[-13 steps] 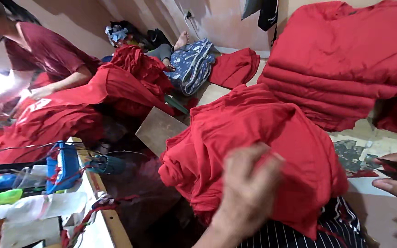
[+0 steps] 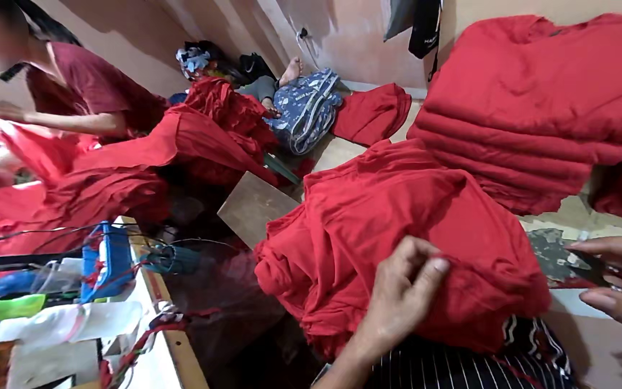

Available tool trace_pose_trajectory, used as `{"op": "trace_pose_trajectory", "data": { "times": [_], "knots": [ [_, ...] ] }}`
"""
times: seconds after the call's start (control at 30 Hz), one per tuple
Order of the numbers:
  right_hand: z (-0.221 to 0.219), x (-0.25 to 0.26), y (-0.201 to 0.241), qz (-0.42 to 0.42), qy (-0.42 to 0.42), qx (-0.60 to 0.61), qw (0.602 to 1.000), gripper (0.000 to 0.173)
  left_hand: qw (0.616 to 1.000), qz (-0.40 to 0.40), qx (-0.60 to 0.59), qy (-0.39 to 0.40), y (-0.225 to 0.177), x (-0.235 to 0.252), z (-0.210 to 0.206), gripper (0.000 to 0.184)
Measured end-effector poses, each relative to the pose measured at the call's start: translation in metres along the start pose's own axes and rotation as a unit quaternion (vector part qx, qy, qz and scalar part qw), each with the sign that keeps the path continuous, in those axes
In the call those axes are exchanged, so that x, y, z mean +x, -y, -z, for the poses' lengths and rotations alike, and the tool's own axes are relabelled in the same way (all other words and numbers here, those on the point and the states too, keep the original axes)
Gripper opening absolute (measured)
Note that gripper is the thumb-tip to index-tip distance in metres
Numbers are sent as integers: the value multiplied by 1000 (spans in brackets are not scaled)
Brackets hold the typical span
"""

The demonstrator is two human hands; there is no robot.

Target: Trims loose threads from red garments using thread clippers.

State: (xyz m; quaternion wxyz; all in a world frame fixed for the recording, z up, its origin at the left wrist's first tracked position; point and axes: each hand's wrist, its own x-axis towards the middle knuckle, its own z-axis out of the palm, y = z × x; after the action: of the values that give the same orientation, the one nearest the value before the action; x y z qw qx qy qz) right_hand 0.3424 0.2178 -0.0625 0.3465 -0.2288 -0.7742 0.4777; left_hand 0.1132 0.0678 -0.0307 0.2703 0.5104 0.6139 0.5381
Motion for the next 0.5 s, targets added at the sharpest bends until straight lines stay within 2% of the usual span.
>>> {"op": "trace_pose_trajectory", "data": {
  "times": [0.07, 0.13, 0.23, 0.5],
  "knots": [
    [-14, 5, 7, 12, 2, 6, 1000, 48, 992, 78, -87, -54, 4, 13, 4, 9],
    [-29, 9, 8, 42, 9, 16, 999, 40, 981, 115, -132, -87, 8, 17, 2, 8],
    [-48, 11, 4, 77, 14, 29, 997, 35, 972, 131, -164, -106, 9, 15, 1, 9],
    [-66, 13, 6, 72, -5, -18, 997, 39, 962, 147, -203, -105, 4, 13, 4, 13]
  ]
}}
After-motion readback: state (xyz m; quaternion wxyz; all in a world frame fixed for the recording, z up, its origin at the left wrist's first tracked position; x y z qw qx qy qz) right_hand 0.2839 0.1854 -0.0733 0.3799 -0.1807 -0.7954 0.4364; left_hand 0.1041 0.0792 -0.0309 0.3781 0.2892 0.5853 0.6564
